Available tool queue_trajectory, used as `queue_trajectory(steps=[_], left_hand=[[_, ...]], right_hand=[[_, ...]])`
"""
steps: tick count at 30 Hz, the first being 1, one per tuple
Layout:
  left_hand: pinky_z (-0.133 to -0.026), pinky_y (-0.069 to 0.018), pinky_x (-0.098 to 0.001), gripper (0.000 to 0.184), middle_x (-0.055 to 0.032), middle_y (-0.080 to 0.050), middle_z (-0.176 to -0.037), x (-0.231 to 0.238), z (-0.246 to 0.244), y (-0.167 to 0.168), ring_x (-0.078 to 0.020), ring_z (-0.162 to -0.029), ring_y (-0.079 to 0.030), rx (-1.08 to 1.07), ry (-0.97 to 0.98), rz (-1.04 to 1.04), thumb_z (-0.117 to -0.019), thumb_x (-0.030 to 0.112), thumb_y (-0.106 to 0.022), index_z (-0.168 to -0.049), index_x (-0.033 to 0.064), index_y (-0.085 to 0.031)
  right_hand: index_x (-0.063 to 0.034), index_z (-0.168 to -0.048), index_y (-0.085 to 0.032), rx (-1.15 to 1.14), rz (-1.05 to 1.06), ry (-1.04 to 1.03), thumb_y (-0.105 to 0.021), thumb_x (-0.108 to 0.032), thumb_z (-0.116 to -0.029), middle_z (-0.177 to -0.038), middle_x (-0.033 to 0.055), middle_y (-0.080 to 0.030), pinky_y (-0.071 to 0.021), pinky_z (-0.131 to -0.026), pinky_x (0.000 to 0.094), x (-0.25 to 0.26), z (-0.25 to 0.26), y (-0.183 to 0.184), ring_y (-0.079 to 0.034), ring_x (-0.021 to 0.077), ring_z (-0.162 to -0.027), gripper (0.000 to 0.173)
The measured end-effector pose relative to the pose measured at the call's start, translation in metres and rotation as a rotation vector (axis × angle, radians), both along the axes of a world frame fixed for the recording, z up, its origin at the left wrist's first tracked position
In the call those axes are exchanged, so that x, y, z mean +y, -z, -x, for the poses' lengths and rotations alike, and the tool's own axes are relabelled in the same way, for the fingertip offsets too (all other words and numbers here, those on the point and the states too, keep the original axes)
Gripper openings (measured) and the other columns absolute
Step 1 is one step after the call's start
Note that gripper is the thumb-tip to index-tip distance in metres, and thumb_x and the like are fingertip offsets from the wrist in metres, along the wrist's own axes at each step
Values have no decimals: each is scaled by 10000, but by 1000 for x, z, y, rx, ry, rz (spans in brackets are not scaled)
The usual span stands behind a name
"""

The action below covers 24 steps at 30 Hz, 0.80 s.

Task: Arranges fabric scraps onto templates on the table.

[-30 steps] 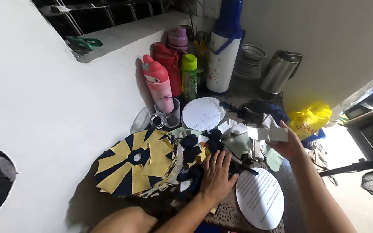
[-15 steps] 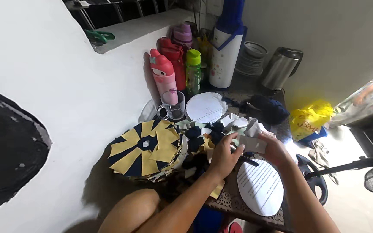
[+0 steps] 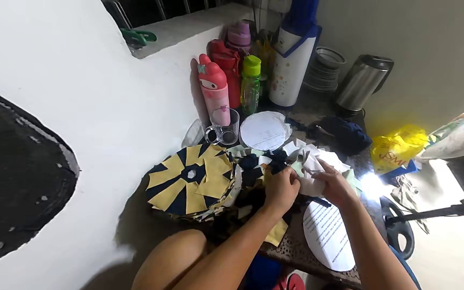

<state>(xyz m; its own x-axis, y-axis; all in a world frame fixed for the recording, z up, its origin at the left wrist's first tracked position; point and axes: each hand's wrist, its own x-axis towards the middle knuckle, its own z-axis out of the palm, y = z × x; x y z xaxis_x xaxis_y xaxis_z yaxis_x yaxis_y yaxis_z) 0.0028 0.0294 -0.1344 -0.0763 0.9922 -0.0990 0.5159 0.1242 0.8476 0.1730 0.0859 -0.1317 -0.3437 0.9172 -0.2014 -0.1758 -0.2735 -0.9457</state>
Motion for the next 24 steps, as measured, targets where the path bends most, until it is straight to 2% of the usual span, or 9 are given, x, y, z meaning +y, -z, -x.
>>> queue_trajectory(steps=[2, 4, 7, 12, 15, 17, 20, 23, 24], left_hand=[[-898, -531, -464, 229, -159, -693, -1059, -1, 1, -5, -283, -1001, -673, 107, 5, 24, -984, 109, -566, -1166, 7, -661], [-969, -515, -483, 268, -174, -679, -1190, -1, 2, -7, -308, -1117, -659, 249, 15, 32, -997, 114, -542, -1218, 12, -656], [-1030, -481, -498, 316, -191, -644, -1293, 0, 1, -3, -337, -1201, -625, 268, -12, -92, -984, 108, -555, -1271, 22, -656], [-1093, -453, -473, 420, -180, -625, -1361, 5, 2, 3, -299, -1292, -572, -104, 4, -370, -978, 248, -622, -1332, 23, -644], [-1120, -436, -445, 682, -196, -504, -1501, 5, 7, -5, -280, -1391, -488, -403, 84, -219, -939, 263, -716, -1519, 27, -444], [-1023, -506, -396, 763, -189, -562, -1423, 3, 9, -11, -241, -1253, -585, -573, 111, -52, -929, 165, -741, -1566, 33, -341], [-877, -564, -336, 613, -162, -648, -1194, -2, 9, -17, -177, -1002, -669, -746, 107, 134, -950, 13, -675, -1498, 11, -400], [-812, -577, -323, 506, -128, -656, -1099, -4, 11, -18, -169, -916, -675, -888, 52, 171, -954, -75, -598, -1434, 9, -464], [-799, -581, -327, 483, -127, -660, -1101, -4, 12, -18, -174, -909, -679, -933, 32, 172, -953, -99, -561, -1415, 14, -477]], right_hand=[[17, -1398, -495, -26, 0, 95, -412, 70, -998, -1082, 103, -697, -598, -809, 337, 2, 2, 1, -700, 153, -914, 412], [20, -1254, -569, -16, 15, 154, -347, -27, -1070, -983, 85, -710, -599, -786, 335, 3, 1, 2, -704, 154, -872, 293], [-4, -1132, -583, -28, 81, 161, -278, -169, -1114, -949, 100, -709, -598, -754, 361, 2, -4, -3, -708, 190, -860, 347], [-22, -1148, -609, -119, 101, 47, -288, -250, -1115, -922, 86, -725, -599, -739, 364, -1, -13, -10, -713, 178, -837, 395], [-50, -1043, -639, -234, 31, -65, -334, -221, -1101, -856, 31, -711, -593, -741, 328, -9, -13, -20, -695, 122, -801, 354], [-62, -1023, -664, -316, 0, -164, -359, -241, -1104, -859, 10, -714, -594, -759, 310, -12, -12, -27, -695, 97, -809, 363], [-74, -960, -688, -358, -45, -300, -416, -252, -1104, -840, -17, -724, -596, -771, 286, -15, -14, -32, -700, 66, -799, 356], [-86, -980, -696, -333, -103, -434, -598, -93, -983, -846, -39, -733, -597, -737, 254, -14, -24, -32, -699, 48, -770, 99], [-78, -1009, -689, -338, -111, -445, -641, -56, -932, -857, -29, -728, -587, -717, 252, -14, -27, -32, -691, 54, -764, 93]])
